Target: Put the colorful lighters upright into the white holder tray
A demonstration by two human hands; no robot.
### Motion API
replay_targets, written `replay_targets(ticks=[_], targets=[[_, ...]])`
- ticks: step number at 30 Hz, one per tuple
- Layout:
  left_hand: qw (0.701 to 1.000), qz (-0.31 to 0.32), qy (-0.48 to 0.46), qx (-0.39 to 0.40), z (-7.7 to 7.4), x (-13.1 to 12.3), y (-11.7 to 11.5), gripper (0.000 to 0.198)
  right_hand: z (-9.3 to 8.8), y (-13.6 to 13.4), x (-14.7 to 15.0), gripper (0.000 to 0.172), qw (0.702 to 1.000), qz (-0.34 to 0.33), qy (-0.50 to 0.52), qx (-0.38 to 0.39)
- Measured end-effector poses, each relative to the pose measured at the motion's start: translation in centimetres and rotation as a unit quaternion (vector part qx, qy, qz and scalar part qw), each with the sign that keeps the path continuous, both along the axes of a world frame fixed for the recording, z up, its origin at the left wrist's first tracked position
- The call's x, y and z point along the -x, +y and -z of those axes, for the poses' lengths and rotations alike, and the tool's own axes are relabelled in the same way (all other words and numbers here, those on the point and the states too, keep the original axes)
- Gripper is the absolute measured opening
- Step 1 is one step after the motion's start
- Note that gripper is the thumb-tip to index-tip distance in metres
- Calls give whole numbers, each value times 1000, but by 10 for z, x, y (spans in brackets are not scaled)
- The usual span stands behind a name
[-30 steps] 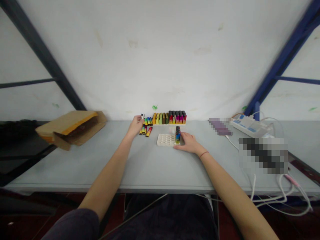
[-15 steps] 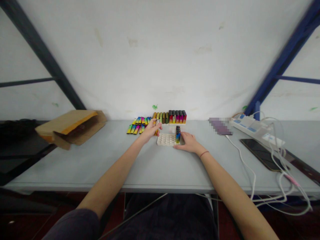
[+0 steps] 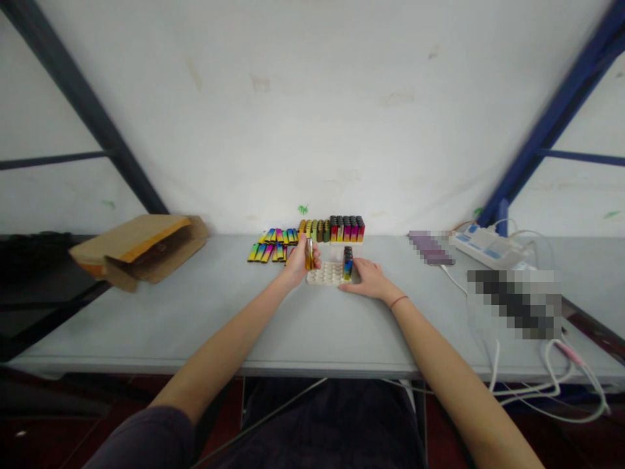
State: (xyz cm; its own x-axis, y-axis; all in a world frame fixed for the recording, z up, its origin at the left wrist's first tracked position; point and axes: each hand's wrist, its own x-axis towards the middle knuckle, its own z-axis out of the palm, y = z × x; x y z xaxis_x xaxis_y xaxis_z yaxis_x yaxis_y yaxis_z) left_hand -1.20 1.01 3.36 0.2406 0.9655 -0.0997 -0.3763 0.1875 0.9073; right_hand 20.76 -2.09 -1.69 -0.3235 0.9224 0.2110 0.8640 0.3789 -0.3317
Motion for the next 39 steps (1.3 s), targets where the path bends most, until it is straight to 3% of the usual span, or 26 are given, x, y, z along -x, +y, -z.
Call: replay_targets(ticks=[6, 12, 23, 39], targets=[[1000, -8, -17, 8, -2, -1, -6, 50, 1, 0, 0, 63, 1000, 2, 3, -6], [996, -64, -26, 53, -3, 0, -4, 47, 1, 0, -1, 64, 1000, 2, 0, -2], [993, -110, -23, 47, -1, -3, -4, 44, 2, 1, -1, 67, 1000, -1, -5, -6], [994, -100, -17, 49, 0, -3, -5, 47, 2, 0, 0, 65, 1000, 4, 7, -13]])
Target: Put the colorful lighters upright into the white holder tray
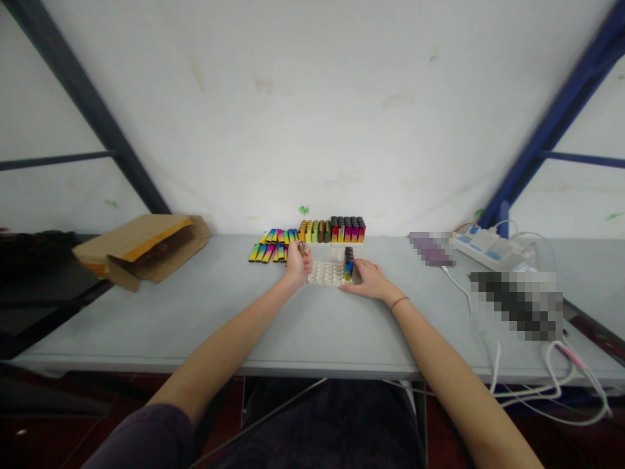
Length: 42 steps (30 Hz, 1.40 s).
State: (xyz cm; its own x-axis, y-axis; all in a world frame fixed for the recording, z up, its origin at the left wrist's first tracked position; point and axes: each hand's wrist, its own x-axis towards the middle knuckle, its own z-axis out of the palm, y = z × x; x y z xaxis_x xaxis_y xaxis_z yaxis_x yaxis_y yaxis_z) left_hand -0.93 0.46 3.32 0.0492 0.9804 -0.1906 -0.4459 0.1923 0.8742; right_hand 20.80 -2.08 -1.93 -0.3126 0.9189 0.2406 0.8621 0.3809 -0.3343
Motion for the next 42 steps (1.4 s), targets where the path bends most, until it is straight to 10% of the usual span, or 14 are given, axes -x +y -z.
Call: replay_targets(ticks=[9, 17, 23, 33, 39, 42], targets=[[991, 16, 74, -111, 10, -7, -1, 36, -3, 0, 0, 64, 1000, -5, -13, 11], [878, 93, 262, -389, 18, -14, -13, 15, -1, -1, 0, 64, 1000, 0, 3, 6], [852, 184, 284, -399, 27, -16, -11, 15, 2, 2, -2, 64, 1000, -21, 18, 9], [862, 165, 295, -378, 38, -21, -11, 17, 2, 2, -3, 60, 1000, -19, 23, 8], [813, 133, 382, -419, 38, -21, -17, 27, 2, 3, -4, 61, 1000, -20, 15, 10], [743, 122, 463, -468, 29, -18, -19, 28, 4, 4, -4, 64, 999, -24, 26, 3]])
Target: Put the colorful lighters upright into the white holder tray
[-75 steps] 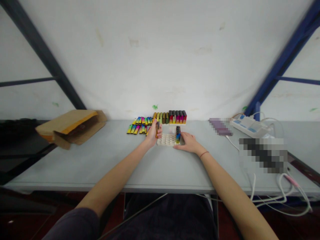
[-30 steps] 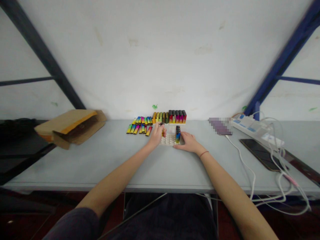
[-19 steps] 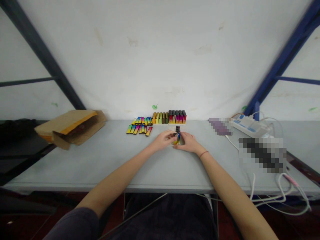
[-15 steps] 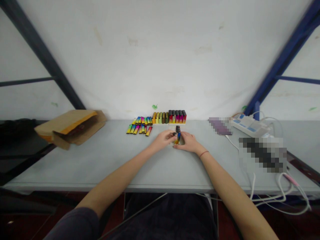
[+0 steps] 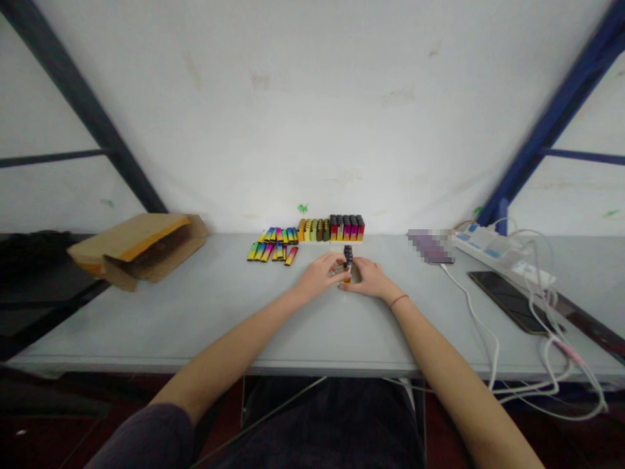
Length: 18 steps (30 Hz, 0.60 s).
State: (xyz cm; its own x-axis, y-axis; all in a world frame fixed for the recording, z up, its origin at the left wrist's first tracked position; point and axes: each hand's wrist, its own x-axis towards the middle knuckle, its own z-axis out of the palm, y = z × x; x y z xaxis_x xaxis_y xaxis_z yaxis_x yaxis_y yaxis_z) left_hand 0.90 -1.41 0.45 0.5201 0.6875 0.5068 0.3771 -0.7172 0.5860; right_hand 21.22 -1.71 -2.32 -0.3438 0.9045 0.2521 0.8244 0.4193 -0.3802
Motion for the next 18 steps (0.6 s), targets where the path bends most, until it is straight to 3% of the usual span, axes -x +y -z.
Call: replay_targets(ticks=[1, 3, 6, 8, 10, 13, 18], targets=[[999, -24, 31, -27, -4, 3, 1, 28, 0, 0, 0, 66, 1000, 0, 4, -5], [985, -136, 91, -55, -12, 11, 5, 29, 1, 1, 0, 70, 1000, 0, 8, -14], [913, -358, 190, -41, -19, 32, 17, 36, 2, 1, 0, 73, 1000, -2, 12, -19], [870, -419, 260, -19, -19, 48, 26, 36, 2, 1, 0, 74, 1000, 2, 12, -17], [848, -435, 304, 4, -17, 59, 33, 38, 3, 2, 0, 75, 1000, 4, 10, -15], [840, -429, 332, 23, -14, 61, 37, 40, 3, 2, -1, 75, 1000, -2, 10, -13], [872, -379, 310, 22, -10, 48, 33, 37, 4, 3, -2, 74, 1000, -4, 3, -12]])
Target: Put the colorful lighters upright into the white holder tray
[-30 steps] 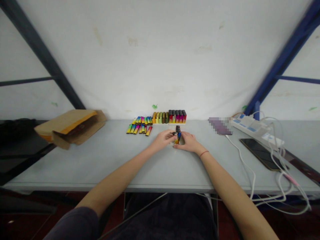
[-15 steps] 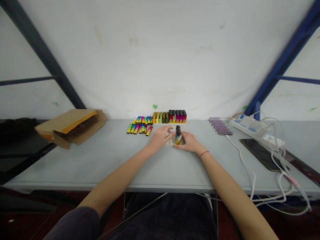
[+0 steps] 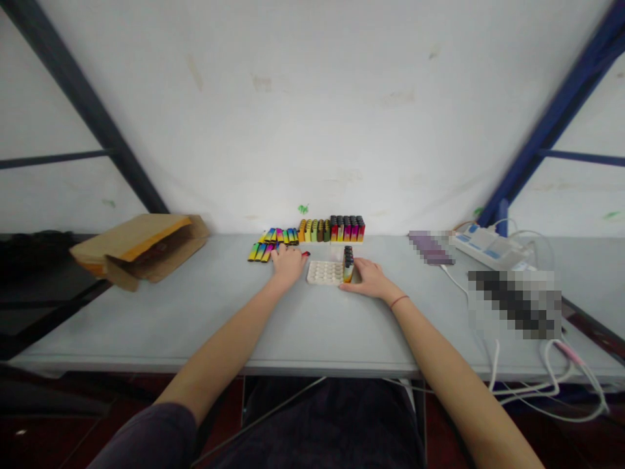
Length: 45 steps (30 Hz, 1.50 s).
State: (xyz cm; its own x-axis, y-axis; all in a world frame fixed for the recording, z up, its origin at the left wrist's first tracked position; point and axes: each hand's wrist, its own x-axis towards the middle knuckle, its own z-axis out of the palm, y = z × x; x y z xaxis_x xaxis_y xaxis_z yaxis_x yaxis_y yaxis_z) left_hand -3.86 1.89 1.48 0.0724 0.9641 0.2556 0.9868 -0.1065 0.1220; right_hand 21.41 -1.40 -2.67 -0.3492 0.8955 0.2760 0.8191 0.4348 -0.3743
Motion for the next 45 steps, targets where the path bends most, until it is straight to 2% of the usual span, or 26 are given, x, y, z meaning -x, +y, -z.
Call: replay_targets(ticks=[2, 4, 6, 7, 8, 10, 12, 13, 15, 17, 19, 26, 31, 38, 45], targets=[[998, 14, -53, -11, 0, -2, 0, 39, 1, 0, 0, 74, 1000, 1, -3, 0], [988, 30, -147, -19, -1, -4, 1, 36, 1, 1, -1, 74, 1000, 3, -4, -2], [954, 54, -295, -6, -5, -8, 2, 30, 1, 0, -1, 74, 1000, 3, -3, -2], [920, 64, -387, 13, -7, -12, 2, 28, 1, 0, -1, 74, 1000, 2, -3, -2], [873, 70, -481, 40, -10, -16, 2, 26, 0, 0, 0, 74, 1000, 2, -2, -1], [756, 71, -641, 113, -15, -25, -1, 23, -2, -2, 0, 74, 1000, 1, -1, 3], [646, 74, -735, 192, -19, -32, -6, 23, -4, -3, 1, 74, 1000, 2, -1, 7], [603, 83, -760, 226, -21, -34, -8, 26, -5, -3, 2, 74, 1000, 3, -2, 9], [545, 107, -786, 272, -24, -35, -13, 33, -6, -5, 3, 75, 1000, 6, -3, 13], [516, 129, -796, 288, -25, -34, -16, 40, -7, -5, 4, 74, 1000, 6, -4, 15], [508, 136, -803, 281, -26, -34, -19, 44, -8, -6, 4, 72, 1000, 6, -2, 13], [512, 124, -812, 251, -20, -33, -16, 60, -5, -4, 2, 74, 1000, 10, -7, 11], [506, 106, -823, 234, -16, -33, -14, 57, -3, -3, 0, 73, 1000, -1, 7, 9], [535, 67, -814, 219, -21, -34, -21, 53, -2, -3, 1, 72, 1000, -3, 13, 2], [525, 57, -833, 163, -19, -33, -19, 53, -1, -1, -1, 73, 1000, -1, 6, 13]])
